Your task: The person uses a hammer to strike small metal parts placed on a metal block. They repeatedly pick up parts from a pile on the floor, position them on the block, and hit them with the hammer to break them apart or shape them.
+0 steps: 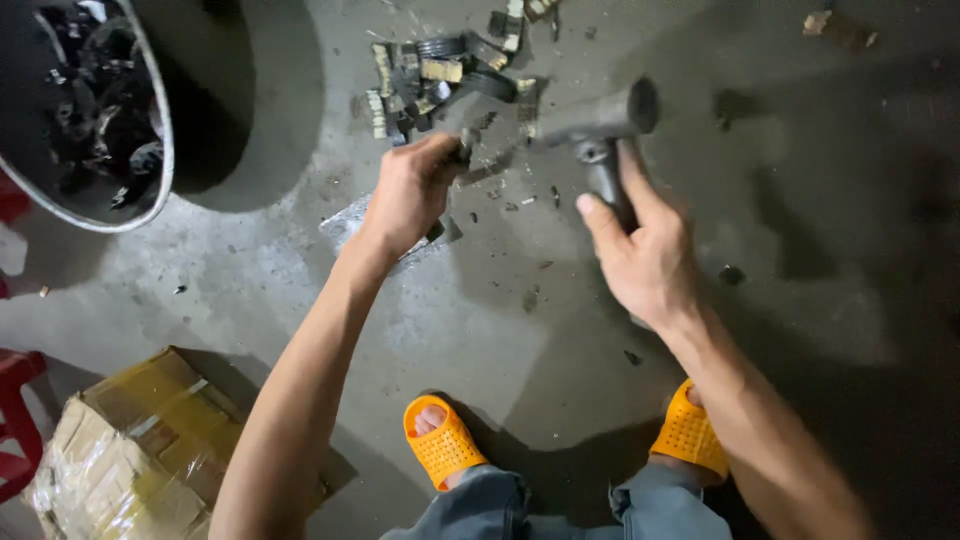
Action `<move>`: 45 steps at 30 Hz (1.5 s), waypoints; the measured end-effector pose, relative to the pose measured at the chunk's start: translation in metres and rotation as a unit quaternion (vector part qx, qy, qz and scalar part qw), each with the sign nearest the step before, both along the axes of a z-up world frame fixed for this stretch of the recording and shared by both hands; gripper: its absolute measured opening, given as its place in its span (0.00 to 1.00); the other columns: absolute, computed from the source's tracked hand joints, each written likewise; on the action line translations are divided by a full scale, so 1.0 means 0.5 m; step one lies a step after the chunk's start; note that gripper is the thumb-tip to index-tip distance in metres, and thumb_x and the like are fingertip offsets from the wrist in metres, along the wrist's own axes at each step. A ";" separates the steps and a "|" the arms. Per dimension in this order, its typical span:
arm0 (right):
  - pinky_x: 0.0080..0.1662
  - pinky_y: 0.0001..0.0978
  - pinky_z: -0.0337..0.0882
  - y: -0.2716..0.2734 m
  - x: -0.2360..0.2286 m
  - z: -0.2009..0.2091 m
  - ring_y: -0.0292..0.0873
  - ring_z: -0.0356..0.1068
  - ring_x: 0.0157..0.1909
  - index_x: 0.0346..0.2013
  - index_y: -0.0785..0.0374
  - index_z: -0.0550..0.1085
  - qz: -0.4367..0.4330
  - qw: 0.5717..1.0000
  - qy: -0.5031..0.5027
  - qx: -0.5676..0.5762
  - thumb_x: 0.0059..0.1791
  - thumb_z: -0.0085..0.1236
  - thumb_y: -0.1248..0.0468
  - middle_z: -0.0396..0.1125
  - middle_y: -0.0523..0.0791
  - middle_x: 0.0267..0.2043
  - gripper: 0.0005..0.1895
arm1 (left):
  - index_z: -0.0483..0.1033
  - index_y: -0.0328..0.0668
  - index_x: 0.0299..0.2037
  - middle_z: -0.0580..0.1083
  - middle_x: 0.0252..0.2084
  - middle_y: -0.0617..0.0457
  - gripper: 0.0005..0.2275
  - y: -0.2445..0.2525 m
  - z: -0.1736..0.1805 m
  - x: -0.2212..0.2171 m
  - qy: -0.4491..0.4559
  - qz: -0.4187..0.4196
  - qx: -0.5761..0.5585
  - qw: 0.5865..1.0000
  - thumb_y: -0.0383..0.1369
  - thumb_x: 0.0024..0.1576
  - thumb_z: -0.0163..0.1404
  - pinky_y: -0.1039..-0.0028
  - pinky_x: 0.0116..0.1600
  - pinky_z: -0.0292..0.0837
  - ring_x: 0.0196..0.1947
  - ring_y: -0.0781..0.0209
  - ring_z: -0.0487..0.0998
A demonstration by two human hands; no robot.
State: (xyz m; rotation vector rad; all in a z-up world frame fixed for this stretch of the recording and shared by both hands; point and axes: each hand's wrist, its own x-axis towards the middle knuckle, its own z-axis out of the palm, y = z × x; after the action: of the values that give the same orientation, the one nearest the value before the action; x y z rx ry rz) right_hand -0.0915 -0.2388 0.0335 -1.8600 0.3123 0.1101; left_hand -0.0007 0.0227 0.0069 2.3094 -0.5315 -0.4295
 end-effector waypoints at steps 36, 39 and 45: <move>0.34 0.54 0.70 -0.007 0.001 -0.026 0.67 0.74 0.41 0.65 0.69 0.72 0.029 0.963 -0.140 -0.227 0.51 0.66 0.70 0.71 0.63 0.41 0.27 | 0.72 0.45 0.41 0.78 0.33 0.46 0.04 -0.053 -0.040 -0.197 0.004 0.011 0.064 0.998 0.29 0.58 0.53 0.55 0.39 0.77 0.35 0.42 0.81; 0.42 0.59 0.72 -0.059 -0.006 -0.124 0.68 0.71 0.46 0.67 0.66 0.70 0.043 0.938 -0.141 -0.313 0.46 0.69 0.72 0.68 0.60 0.46 0.35 | 0.71 0.44 0.46 0.76 0.37 0.48 0.08 -0.060 -0.113 -0.230 -0.016 -0.044 0.104 0.993 0.27 0.58 0.47 0.58 0.39 0.78 0.39 0.45 0.81; 0.42 0.54 0.73 -0.104 -0.010 -0.237 0.63 0.72 0.46 0.64 0.65 0.71 0.063 0.899 -0.134 -0.412 0.47 0.71 0.67 0.64 0.54 0.44 0.30 | 0.74 0.45 0.54 0.74 0.47 0.50 0.13 0.084 -0.112 -0.089 -0.256 0.126 0.312 0.906 0.27 0.59 0.50 0.67 0.43 0.73 0.48 0.52 0.74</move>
State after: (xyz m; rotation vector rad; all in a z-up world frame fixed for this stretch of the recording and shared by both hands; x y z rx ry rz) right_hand -0.0964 -0.2906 -0.0849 -2.7021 0.0307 -0.2311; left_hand -0.0453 0.0647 -0.0492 3.0876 -0.3542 0.1854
